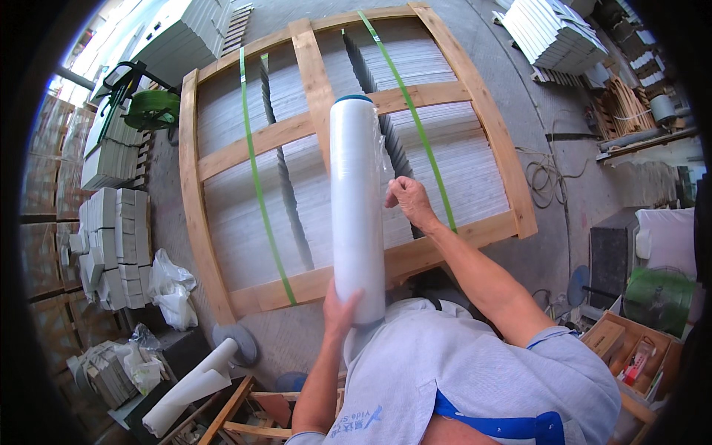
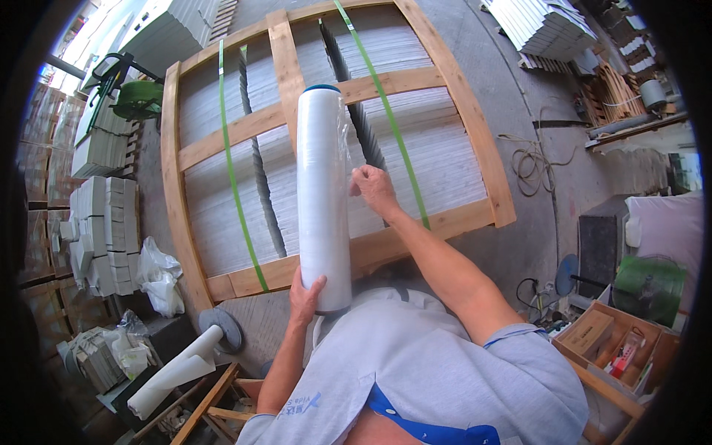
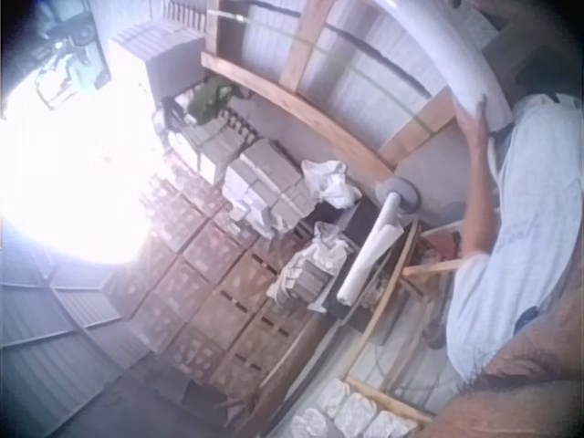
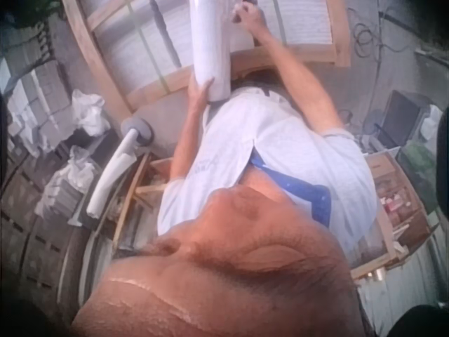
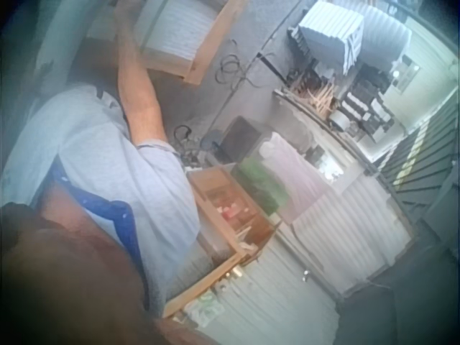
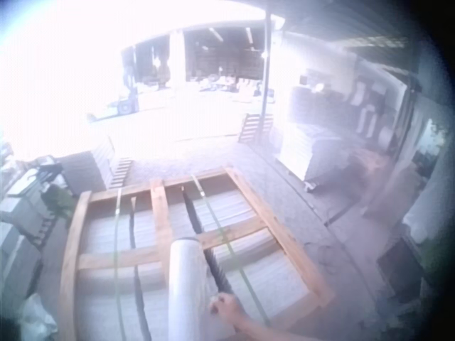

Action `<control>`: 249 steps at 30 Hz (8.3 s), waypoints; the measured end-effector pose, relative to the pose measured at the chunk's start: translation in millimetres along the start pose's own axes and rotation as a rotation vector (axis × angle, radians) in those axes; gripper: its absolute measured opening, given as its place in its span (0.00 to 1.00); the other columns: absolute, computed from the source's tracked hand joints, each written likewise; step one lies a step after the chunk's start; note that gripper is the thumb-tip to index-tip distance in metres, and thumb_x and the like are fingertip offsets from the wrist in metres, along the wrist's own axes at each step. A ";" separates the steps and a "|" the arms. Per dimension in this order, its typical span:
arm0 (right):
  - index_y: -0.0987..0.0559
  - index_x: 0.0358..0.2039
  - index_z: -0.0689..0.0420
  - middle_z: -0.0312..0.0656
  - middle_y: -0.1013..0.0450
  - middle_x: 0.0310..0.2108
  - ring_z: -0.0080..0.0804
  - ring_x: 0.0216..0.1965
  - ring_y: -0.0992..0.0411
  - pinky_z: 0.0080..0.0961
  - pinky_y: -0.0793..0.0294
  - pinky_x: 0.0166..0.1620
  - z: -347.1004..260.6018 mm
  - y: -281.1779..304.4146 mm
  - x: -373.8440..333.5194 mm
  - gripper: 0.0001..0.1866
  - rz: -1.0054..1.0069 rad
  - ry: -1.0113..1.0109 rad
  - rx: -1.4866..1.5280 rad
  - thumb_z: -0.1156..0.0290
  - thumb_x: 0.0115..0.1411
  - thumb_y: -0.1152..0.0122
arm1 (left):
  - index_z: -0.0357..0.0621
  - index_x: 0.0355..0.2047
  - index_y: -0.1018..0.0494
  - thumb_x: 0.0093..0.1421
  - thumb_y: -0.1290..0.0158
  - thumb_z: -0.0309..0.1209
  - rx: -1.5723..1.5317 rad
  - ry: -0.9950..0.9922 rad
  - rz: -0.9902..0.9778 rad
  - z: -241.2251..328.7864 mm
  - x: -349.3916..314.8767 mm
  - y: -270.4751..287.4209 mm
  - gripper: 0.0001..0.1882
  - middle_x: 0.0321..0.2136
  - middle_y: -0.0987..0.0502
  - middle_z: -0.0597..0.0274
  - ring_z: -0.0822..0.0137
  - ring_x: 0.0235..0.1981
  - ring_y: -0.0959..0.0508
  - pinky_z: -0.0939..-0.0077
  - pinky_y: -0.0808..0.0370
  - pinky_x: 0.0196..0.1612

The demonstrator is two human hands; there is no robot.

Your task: The person secures a wooden crate using a green hand strapping tool and green straps, then wraps the crate with a roll of clear plastic film. The person kneels to tighten straps, stands to move around the crate, and uses both hands to unroll and smooth the film over the crate surface.

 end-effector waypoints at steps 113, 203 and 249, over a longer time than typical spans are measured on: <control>0.19 0.24 0.64 0.59 0.23 0.31 0.54 0.38 0.24 0.46 0.26 0.42 -5.6 137.6 -25.2 0.37 0.497 -0.197 -0.696 0.44 0.66 0.64 | 0.38 0.51 0.29 0.64 0.59 0.31 0.744 -1.157 0.242 161.2 160.4 -204.0 0.18 0.54 0.28 0.55 0.55 0.62 0.36 0.52 0.51 0.67; 0.27 0.33 0.61 0.44 0.26 0.23 0.38 0.27 0.26 0.34 0.27 0.35 5.9 127.8 19.7 0.14 0.603 0.111 -0.390 0.61 0.64 0.48 | 0.38 0.59 0.39 0.56 0.49 0.21 0.494 -1.168 0.240 184.4 157.6 -182.0 0.29 0.56 0.35 0.43 0.44 0.59 0.35 0.54 0.36 0.59; 0.21 0.31 0.57 0.45 0.25 0.35 0.44 0.41 0.27 0.38 0.27 0.44 12.8 176.0 -108.7 0.11 0.505 0.019 -0.734 0.63 0.57 0.45 | 0.47 0.28 0.19 0.59 0.51 0.53 1.194 -0.862 -0.295 237.7 237.0 -220.8 0.23 0.28 0.20 0.49 0.47 0.35 0.21 0.53 0.27 0.42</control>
Point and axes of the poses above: each hand's wrist, its own x-axis towards the middle knuckle, its own y-axis out of the back of the hand, z = x × y, the point moved 3 cm from there along x, towards the middle knuckle
